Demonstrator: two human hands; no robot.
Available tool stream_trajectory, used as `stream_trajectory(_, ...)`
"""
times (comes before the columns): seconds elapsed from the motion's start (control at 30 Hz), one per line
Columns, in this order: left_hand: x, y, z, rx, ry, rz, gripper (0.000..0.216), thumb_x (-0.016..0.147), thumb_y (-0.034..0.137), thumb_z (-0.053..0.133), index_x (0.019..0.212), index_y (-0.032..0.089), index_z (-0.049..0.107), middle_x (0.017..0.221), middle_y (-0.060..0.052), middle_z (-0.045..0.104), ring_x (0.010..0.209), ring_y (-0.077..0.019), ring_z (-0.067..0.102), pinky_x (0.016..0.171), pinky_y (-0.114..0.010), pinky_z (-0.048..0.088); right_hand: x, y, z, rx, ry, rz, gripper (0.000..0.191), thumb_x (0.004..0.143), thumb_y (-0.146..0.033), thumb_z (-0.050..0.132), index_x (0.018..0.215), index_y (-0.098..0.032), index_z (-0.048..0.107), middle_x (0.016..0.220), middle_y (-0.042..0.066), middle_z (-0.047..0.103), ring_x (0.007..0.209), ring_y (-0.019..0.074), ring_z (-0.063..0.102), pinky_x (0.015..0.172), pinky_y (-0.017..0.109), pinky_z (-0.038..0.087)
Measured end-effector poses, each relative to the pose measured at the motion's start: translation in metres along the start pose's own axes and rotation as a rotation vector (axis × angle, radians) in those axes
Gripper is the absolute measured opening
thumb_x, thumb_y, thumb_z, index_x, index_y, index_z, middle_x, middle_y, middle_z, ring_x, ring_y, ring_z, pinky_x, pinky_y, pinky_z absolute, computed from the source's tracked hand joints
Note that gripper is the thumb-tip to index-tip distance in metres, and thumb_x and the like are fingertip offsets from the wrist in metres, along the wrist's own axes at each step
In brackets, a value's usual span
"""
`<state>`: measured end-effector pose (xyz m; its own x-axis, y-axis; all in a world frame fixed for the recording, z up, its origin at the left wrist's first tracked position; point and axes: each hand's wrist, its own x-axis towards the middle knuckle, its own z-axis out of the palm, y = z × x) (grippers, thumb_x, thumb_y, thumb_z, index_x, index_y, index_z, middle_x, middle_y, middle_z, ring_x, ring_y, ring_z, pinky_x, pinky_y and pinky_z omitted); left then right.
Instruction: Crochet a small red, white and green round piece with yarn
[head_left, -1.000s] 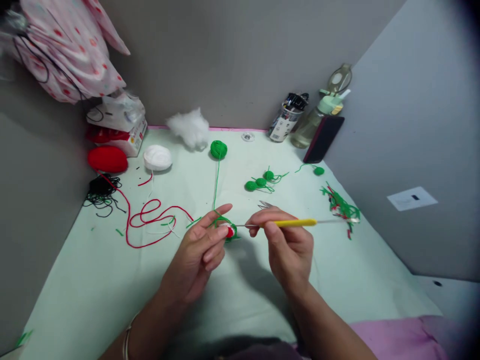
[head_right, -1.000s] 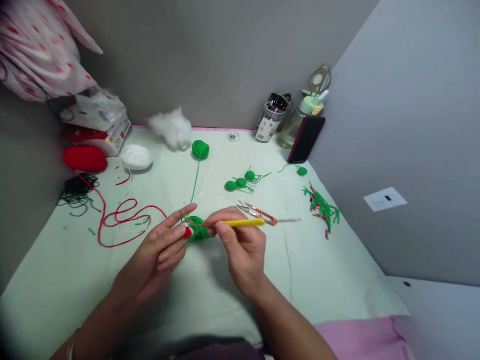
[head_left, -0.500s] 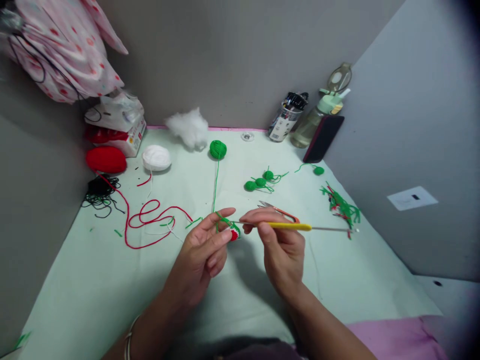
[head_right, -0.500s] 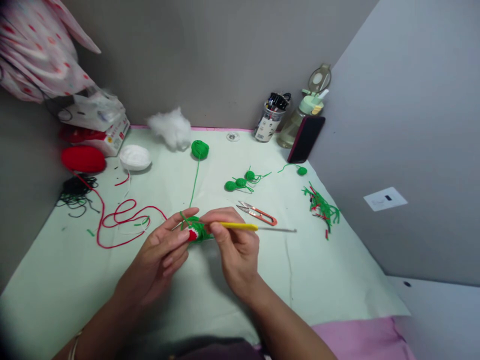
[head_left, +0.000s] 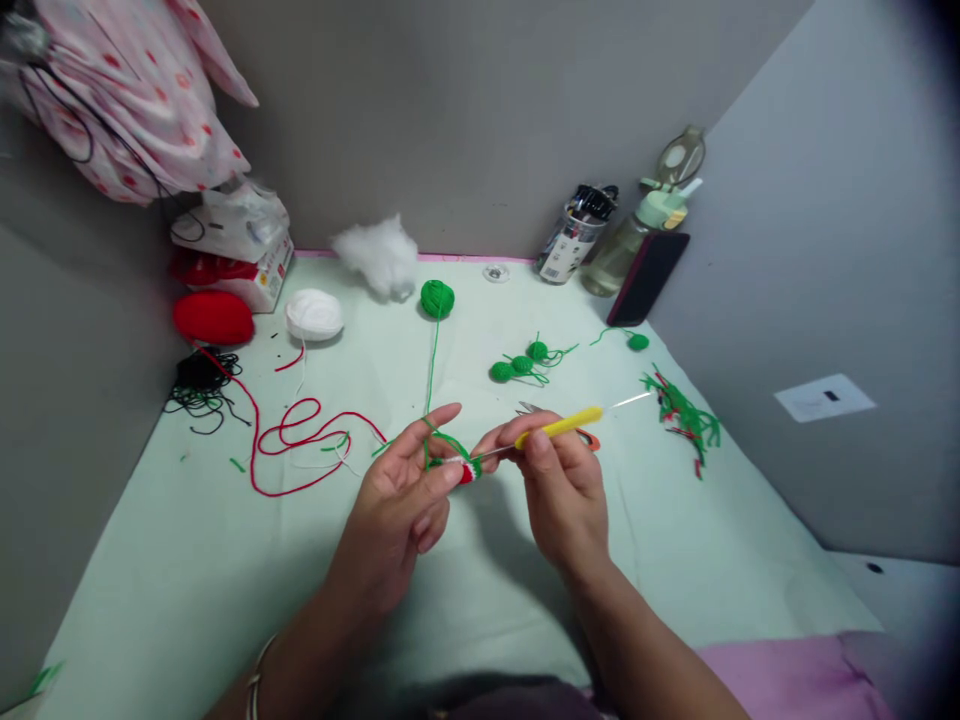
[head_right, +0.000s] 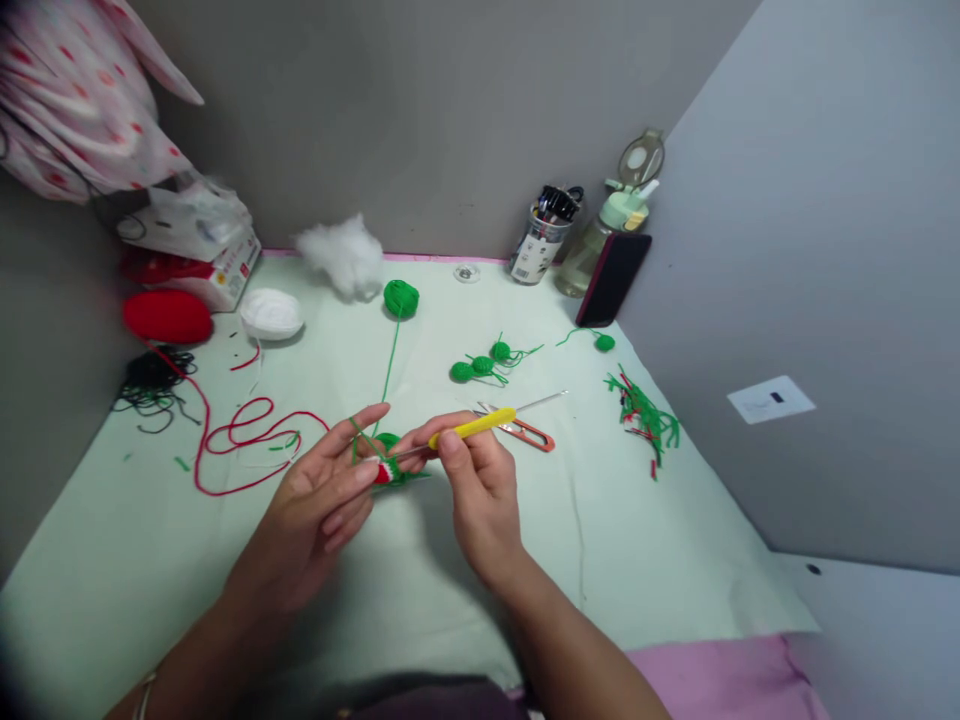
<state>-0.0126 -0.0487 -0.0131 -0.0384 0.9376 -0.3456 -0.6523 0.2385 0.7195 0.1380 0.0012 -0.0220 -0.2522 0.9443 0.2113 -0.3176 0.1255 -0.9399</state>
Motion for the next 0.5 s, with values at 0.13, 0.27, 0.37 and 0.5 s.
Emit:
stream_trajectory(0.13,0.000,0.001,0.001,0.044,0.039,0.042,0.045,0.084,0.021,0.086,0.127,0.023,0.072,0.089,0.004,0.063,0.040,0.0043,0.036,0.036,-0.010,0.029,-0.009,-0.002,-0.002,-0.299,-0.003,-0.231,0.022,0.109,-0.023,0.053,0.109,-0.025,0.075,0.099,0.004,0.080,0.088,0.0165,0.076,0.080,0.032,0.062)
stream_trajectory(0.27,-0.001,0.001,0.001,0.046,0.038,0.048,0.047,0.085,0.021,0.085,0.130,0.023,0.071,0.089,0.005,0.063,0.040,0.0039,0.036,0.036,-0.010,0.031,-0.013,0.000,-0.003,-0.429,-0.074,-0.479,0.026,0.107,-0.017,0.055,0.121,-0.025,0.075,0.108,0.007,0.081,0.102,0.0206,0.076,0.087,0.035,0.062)
stream_trajectory(0.37,-0.003,0.002,0.001,0.040,0.028,0.033,0.049,0.086,0.022,0.084,0.132,0.021,0.069,0.091,0.003,0.065,0.040,0.0044,0.035,0.037,-0.010,0.032,-0.011,0.000,-0.002,-0.305,-0.065,-0.403,0.025,0.109,-0.020,0.053,0.118,-0.025,0.075,0.106,0.006,0.081,0.099,0.0198,0.077,0.084,0.035,0.063)
stream_trajectory(0.5,-0.002,0.002,0.001,0.062,0.036,0.049,0.046,0.086,0.023,0.085,0.130,0.023,0.071,0.089,0.004,0.064,0.040,0.0040,0.036,0.036,-0.010,0.031,-0.007,-0.003,-0.002,-0.212,-0.034,-0.238,0.023,0.109,-0.023,0.052,0.110,-0.026,0.075,0.098,0.002,0.080,0.088,0.0157,0.076,0.081,0.030,0.063)
